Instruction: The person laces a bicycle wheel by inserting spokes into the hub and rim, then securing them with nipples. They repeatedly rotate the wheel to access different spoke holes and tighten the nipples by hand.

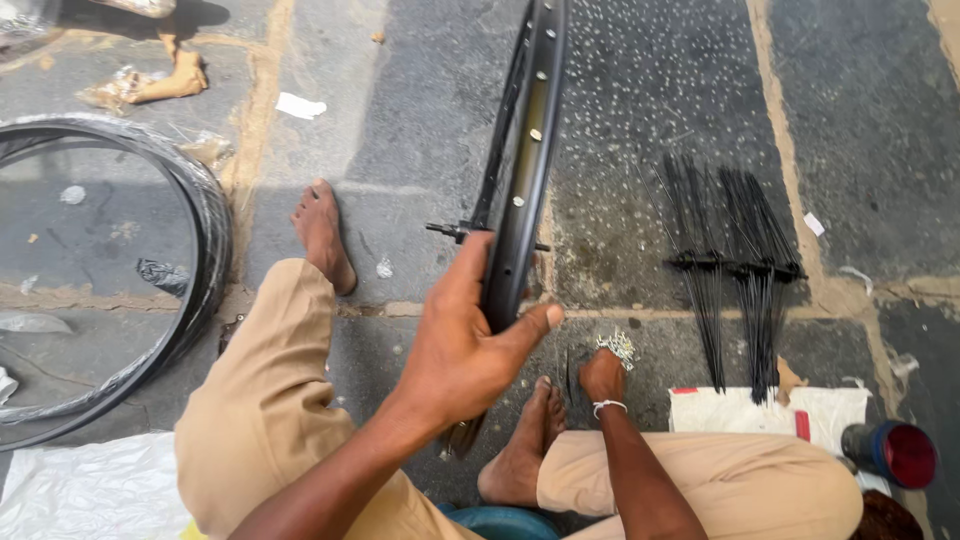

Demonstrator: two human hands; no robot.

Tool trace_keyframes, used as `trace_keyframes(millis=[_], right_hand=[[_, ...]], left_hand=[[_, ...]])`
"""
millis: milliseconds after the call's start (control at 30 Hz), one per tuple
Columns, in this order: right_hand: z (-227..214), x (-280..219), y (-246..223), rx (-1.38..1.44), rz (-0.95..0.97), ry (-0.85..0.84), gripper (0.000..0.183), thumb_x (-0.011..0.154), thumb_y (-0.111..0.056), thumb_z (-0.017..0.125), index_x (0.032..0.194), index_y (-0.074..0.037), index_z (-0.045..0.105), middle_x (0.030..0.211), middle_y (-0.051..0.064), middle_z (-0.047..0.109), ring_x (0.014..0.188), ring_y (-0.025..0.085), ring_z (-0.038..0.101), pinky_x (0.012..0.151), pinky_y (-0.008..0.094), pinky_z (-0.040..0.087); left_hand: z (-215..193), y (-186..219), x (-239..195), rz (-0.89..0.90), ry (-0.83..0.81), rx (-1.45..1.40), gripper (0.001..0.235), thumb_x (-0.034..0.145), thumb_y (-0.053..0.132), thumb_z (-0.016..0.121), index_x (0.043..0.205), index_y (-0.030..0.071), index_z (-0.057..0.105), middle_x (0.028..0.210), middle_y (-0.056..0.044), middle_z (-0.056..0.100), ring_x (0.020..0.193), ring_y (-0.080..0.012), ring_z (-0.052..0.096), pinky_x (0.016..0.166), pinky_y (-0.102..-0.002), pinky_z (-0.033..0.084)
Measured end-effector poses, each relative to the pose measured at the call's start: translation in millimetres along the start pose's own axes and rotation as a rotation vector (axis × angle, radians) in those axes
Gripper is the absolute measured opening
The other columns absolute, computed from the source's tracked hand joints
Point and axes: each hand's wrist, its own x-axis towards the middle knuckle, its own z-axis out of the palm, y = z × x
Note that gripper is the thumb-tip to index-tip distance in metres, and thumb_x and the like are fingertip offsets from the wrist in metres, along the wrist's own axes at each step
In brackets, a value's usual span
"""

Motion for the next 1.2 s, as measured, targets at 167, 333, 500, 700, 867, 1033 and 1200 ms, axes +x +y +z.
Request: trace_keyframes(millis=[167,333,500,700,867,1033,1200], right_hand=[[-31.3,-5.8,-32.0,0.004,-0.012,0.006,0.023,0.078,-0.018,0.078,0.083,0.004,0.075,0.091,0.032,0.071,0.087,0.046,0.07,0.084,0.05,0.056],[-176.8,-8.6,-131.4,1.437,-0.137,-0.301,0.007,0.101,-0.003,0.056,0.102,0.001,0.062,0.098,0.01,0.065,0.083,0.019,0.062,0.075,0.032,0.056],[-362.3,-123.2,-200.6,1.244,-0.845,-0.211,0.018,0.104,-0.004,0.063,0.12,0.002,0.063,0.107,0.01,0.065,0.096,0.016,0.066,0.092,0.034,0.059],[-416.2,-191.5,-283.9,0.627,-1.014,-0.254,0.039,0.088,0.001,0.071,0.126,0.0,0.06,0.101,0.006,0.07,0.094,0.01,0.066,0.082,0.026,0.056],[-421.8,-180.0,-287.9,0.517,-1.046,-0.27,0.039,0.086,-0.001,0.075,0.123,0.0,0.063,0.098,0.006,0.072,0.09,0.009,0.064,0.081,0.024,0.052],[-423.4,-181.3,-294.1,0.388,-0.974,-0.226,0.038,0.079,-0.001,0.077,0.115,-0.001,0.067,0.092,0.004,0.07,0.081,0.01,0.059,0.073,0.025,0.051],[-421.1,-202.3,-297.4,-0.106,-1.087,0.164,0.012,0.082,-0.009,0.074,0.093,-0.005,0.073,0.084,0.005,0.067,0.076,0.015,0.065,0.057,0.032,0.052]], left_hand=[[-1.0,1.0,-1.8,0.036,-0.011,0.056,0.03,0.086,0.018,0.079,0.097,0.003,0.056,0.067,-0.001,0.05,0.06,-0.012,0.048,0.052,-0.032,0.04],[2.2,-2.4,-1.1,0.098,0.008,0.096,0.034,0.088,0.021,0.081,0.095,0.001,0.055,0.07,-0.007,0.051,0.06,-0.016,0.049,0.054,-0.036,0.041],[7.0,-2.5,-1.6,0.091,0.005,0.017,0.034,0.085,0.02,0.077,0.106,0.003,0.056,0.079,-0.007,0.056,0.061,-0.0182,0.055,0.054,-0.039,0.044],[6.7,-2.9,-1.3,0.139,0.03,0.072,0.038,0.084,0.019,0.079,0.106,0.003,0.053,0.082,-0.012,0.058,0.067,-0.0233,0.058,0.058,-0.041,0.044],[7.5,-6.9,-1.6,0.152,0.026,0.041,0.038,0.084,0.019,0.079,0.103,0.003,0.05,0.084,-0.012,0.057,0.069,-0.0241,0.059,0.059,-0.042,0.044],[7.9,-9.7,0.8,0.145,0.01,0.042,0.036,0.084,0.018,0.078,0.099,0.003,0.049,0.083,-0.013,0.057,0.071,-0.0268,0.061,0.06,-0.044,0.044],[9.6,-13.1,3.4,0.243,0.072,-0.014,0.028,0.085,0.012,0.07,0.106,0.003,0.054,0.088,-0.012,0.059,0.076,-0.0294,0.062,0.064,-0.043,0.046]])
